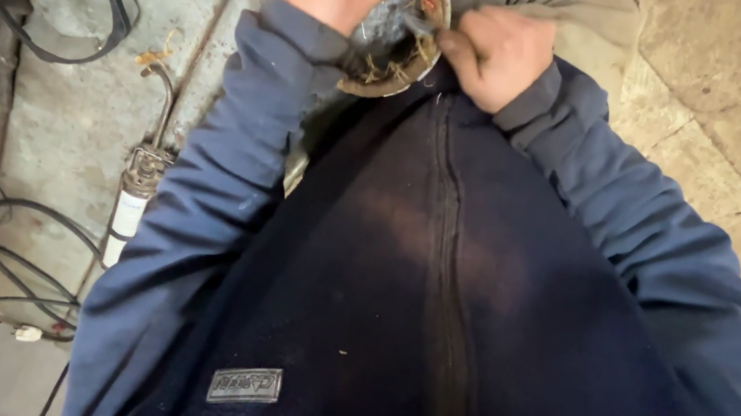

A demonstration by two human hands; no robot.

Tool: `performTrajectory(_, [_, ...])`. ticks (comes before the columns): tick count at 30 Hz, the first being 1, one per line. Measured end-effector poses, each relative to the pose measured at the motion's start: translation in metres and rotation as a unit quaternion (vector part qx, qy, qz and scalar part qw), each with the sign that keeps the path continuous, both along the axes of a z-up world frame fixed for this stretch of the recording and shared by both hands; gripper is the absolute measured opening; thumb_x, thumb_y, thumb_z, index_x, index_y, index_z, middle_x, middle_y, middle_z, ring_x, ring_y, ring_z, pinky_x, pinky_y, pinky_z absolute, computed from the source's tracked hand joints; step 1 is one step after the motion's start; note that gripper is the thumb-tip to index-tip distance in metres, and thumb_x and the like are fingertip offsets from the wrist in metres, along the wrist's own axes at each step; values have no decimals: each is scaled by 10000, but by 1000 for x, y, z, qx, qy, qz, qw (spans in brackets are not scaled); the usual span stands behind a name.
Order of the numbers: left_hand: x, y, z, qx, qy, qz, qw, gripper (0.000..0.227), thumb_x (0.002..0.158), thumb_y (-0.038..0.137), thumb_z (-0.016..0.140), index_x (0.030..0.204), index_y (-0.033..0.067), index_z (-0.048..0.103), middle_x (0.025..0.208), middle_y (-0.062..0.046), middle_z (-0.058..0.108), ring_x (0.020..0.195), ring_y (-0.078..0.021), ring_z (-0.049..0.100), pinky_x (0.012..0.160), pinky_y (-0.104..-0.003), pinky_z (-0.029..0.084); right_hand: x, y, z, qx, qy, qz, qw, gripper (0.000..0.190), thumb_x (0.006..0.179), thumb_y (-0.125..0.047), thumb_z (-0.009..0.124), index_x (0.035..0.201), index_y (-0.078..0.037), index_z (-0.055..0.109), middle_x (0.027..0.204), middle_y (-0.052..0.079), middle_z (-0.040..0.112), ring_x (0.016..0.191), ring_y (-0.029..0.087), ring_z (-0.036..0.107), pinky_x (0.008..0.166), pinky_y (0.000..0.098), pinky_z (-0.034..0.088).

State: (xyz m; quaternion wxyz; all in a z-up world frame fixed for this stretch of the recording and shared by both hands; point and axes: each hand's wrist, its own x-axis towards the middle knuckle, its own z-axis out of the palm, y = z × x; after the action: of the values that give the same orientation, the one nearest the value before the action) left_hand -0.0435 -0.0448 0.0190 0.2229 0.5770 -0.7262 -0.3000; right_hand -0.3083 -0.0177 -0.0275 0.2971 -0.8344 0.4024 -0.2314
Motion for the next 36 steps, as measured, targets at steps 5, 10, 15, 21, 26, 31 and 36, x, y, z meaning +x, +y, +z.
performTrajectory(5, [-3, 0, 10, -23, 7, 5, 1000, 358, 942, 371, 858, 1172, 116, 757, 1074, -99, 757, 1016, -357, 681, 857, -466, 516, -1, 9, 13, -37, 32, 52, 997, 377, 993, -292, 790, 759, -102, 563, 701, 69, 536, 641, 285, 588, 552, 422, 439])
performTrajectory(10, [-1, 8, 12, -23, 20, 45, 999, 363, 956, 341, 829, 1212, 101, 738, 1131, -100, 757, 1052, -350, 691, 894, -449, 525, -2, 7, 14, -49, 17, 115, 992, 386, 948, -327, 798, 719, -117, 568, 660, 61, 527, 608, 277, 584, 524, 413, 439])
performTrajectory(15, [23, 27, 1, -47, -27, 137, 989, 340, 990, 351, 794, 1194, 82, 749, 1131, -127, 758, 1053, -353, 705, 925, -448, 532, 7, -11, 13, -18, 45, 2, 999, 279, 1035, -271, 726, 840, -100, 624, 814, 67, 589, 743, 298, 618, 625, 425, 454])
performTrajectory(21, [25, 35, -2, -37, -28, 182, 982, 317, 1005, 353, 772, 1189, 96, 744, 1104, -129, 755, 1010, -358, 708, 873, -442, 551, 28, -66, 17, -88, 62, 69, 992, 350, 1083, -329, 700, 818, -107, 641, 787, 66, 602, 746, 295, 621, 636, 425, 454])
performTrajectory(26, [20, 36, 6, -31, -6, 192, 981, 294, 1005, 335, 764, 1204, 119, 740, 1102, -110, 759, 1012, -356, 704, 863, -444, 549, 20, -56, 28, -89, 110, 106, 984, 396, 1091, -359, 683, 786, -114, 620, 759, 46, 610, 708, 277, 623, 593, 412, 436])
performTrajectory(31, [19, 36, 4, -28, -10, 188, 982, 299, 1000, 337, 770, 1211, 127, 742, 1092, -97, 763, 1011, -354, 690, 868, -451, 533, 7, -42, 44, -84, 152, 108, 979, 452, 1116, -390, 678, 756, -124, 610, 721, 35, 603, 676, 261, 629, 557, 409, 421])
performTrajectory(36, [19, 39, -2, -51, 8, 190, 981, 317, 1008, 340, 763, 1235, 121, 729, 1121, -90, 759, 1041, -336, 691, 898, -442, 533, 10, -28, 61, 14, 207, 188, 960, 449, 1040, -456, 655, 722, -139, 663, 624, 62, 611, 507, 291, 593, 462, 422, 422])
